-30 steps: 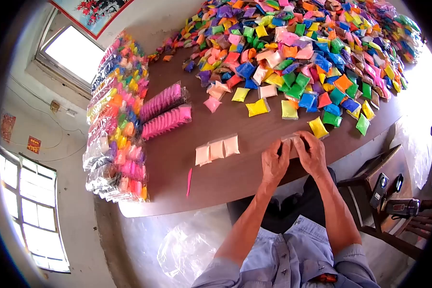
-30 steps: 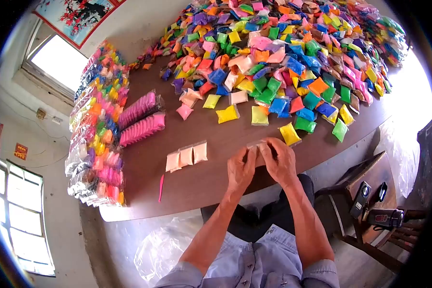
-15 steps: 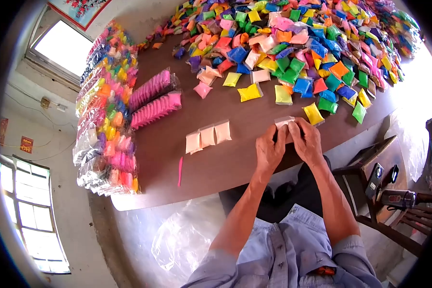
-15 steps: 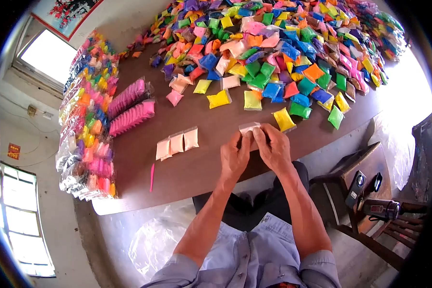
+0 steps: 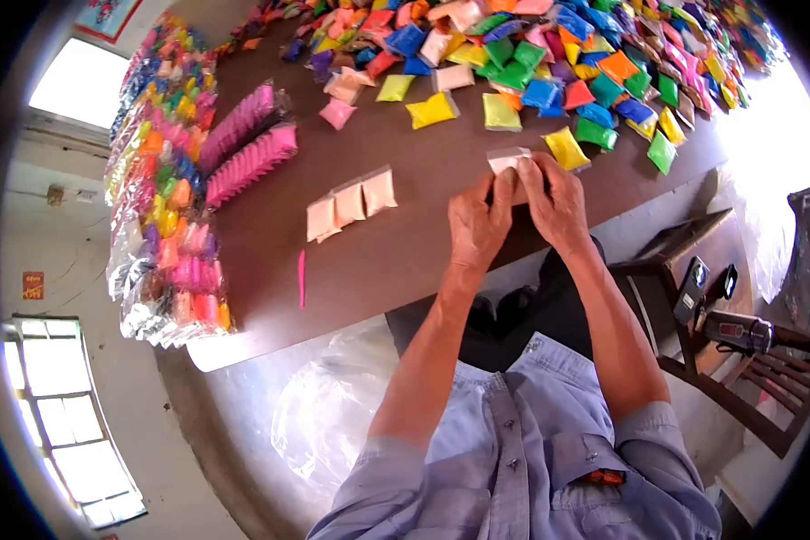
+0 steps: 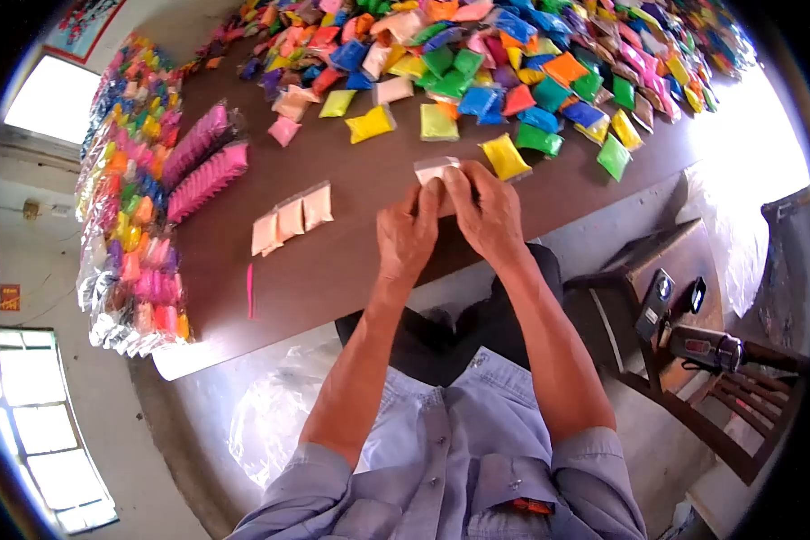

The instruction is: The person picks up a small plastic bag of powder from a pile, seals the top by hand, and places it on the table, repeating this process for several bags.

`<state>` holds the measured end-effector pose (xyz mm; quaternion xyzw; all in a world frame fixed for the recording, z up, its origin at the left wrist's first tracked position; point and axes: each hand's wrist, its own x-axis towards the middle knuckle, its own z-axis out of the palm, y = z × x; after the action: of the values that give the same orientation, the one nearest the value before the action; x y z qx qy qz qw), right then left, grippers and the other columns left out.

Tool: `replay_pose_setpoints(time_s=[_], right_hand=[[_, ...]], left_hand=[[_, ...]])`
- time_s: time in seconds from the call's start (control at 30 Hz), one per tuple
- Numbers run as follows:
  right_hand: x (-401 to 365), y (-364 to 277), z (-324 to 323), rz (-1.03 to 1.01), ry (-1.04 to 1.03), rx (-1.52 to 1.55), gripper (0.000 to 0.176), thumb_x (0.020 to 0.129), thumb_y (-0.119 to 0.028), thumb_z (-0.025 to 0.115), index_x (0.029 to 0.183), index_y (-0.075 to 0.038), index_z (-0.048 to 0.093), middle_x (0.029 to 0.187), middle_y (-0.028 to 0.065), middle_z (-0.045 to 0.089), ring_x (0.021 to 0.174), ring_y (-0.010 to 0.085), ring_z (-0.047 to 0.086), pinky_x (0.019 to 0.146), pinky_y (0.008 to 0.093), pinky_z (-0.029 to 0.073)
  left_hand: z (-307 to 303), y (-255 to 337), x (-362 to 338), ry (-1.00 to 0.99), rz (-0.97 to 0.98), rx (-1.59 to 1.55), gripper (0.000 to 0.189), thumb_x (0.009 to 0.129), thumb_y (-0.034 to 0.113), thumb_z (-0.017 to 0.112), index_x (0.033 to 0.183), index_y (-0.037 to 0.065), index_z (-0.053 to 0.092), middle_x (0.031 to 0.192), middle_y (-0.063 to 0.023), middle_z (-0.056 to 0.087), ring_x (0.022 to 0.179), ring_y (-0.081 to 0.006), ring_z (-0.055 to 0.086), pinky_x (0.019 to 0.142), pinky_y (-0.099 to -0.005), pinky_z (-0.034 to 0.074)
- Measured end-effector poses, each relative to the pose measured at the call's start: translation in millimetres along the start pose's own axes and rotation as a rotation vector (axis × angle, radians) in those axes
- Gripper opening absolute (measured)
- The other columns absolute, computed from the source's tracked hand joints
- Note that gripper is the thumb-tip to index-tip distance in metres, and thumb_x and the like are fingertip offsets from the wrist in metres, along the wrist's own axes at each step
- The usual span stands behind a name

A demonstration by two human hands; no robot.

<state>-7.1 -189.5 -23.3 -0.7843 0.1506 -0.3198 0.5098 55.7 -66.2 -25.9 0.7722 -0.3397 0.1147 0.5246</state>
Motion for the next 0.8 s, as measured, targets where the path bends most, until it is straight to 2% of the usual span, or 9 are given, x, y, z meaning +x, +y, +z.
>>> replay_pose_setpoints(time_s=[0.13,0.2,0.23,0.3,0.43,0.57,0.67,0.8], right_hand=[[-2,2,-3,-0.022,0.046,0.000,0.023,0.105,-0.024,0.063,0.103,-0.002,0.068,0.080,0.0196,0.066,0.068,0.0353,0.066,0.063,0.0391,0.051],[-1,5,-3,-0.017,0.071,-0.010,0.023,0.104,-0.023,0.064,0.101,-0.001,0.067,0.080,0.0207,0.065,0.069,0.0355,0.065,0.063,0.0392,0.051],[-2,5,-3,-0.010,0.073,-0.018,0.023,0.104,-0.023,0.064,0.101,-0.001,0.067,0.080,0.0207,0.065,0.069,0.0355,0.065,0.063,0.0392,0.051],[-1,5,-3,0.005,0.047,0.049,0.023,0.105,-0.024,0.063,0.101,-0.001,0.067,0.081,0.0207,0.066,0.070,0.0356,0.066,0.064,0.0390,0.051],[-1,2,-4,0.071,-0.025,0.072,0.029,0.105,-0.029,0.062,0.099,-0.001,0.067,0.082,0.0208,0.066,0.072,0.0384,0.066,0.065,0.0398,0.051],[0,1,-4,0.060,0.011,0.058,0.030,0.106,-0.030,0.062,0.098,-0.001,0.067,0.082,0.0222,0.067,0.076,0.0428,0.067,0.065,0.0416,0.051],[-1,6,-3,-0.015,0.091,0.015,0.031,0.106,-0.030,0.062,0.098,0.000,0.066,0.080,0.0215,0.066,0.072,0.0409,0.065,0.064,0.0412,0.051],[-1,8,-1,0.051,0.104,0.141,0.030,0.105,-0.029,0.063,0.098,0.000,0.066,0.078,0.0207,0.065,0.068,0.0357,0.064,0.064,0.0400,0.050]], left_hand=[[2,4,1,0.012,-0.111,-0.136,0.025,0.103,0.022,0.066,0.096,-0.002,0.070,0.079,-0.0210,0.068,0.067,-0.0247,0.065,0.064,-0.0376,0.051],[-3,9,0,-0.133,-0.287,-0.083,0.027,0.102,0.024,0.068,0.093,-0.002,0.071,0.083,-0.0232,0.070,0.073,-0.0405,0.070,0.067,-0.0432,0.055],[-1,7,-2,-0.140,-0.292,-0.089,0.027,0.102,0.024,0.068,0.093,-0.002,0.071,0.083,-0.0232,0.070,0.073,-0.0405,0.070,0.067,-0.0432,0.055],[2,4,-1,-0.094,-0.164,-0.106,0.027,0.103,0.024,0.068,0.094,-0.001,0.071,0.080,-0.0239,0.068,0.072,-0.0406,0.069,0.066,-0.0427,0.054],[0,6,-1,-0.058,-0.143,-0.068,0.028,0.103,0.024,0.067,0.093,-0.002,0.070,0.077,-0.0247,0.066,0.067,-0.0395,0.067,0.062,-0.0428,0.052],[1,7,-1,-0.077,-0.182,-0.095,0.032,0.104,0.027,0.067,0.091,-0.003,0.069,0.075,-0.0241,0.065,0.063,-0.0381,0.064,0.061,-0.0418,0.051],[-3,14,0,-0.124,-0.222,-0.073,0.035,0.104,0.029,0.068,0.089,-0.003,0.069,0.073,-0.0240,0.065,0.060,-0.0376,0.062,0.060,-0.0417,0.050],[1,8,-3,-0.104,-0.167,-0.048,0.037,0.104,0.031,0.068,0.089,-0.003,0.069,0.072,-0.0242,0.064,0.058,-0.0355,0.060,0.059,-0.0409,0.050]])
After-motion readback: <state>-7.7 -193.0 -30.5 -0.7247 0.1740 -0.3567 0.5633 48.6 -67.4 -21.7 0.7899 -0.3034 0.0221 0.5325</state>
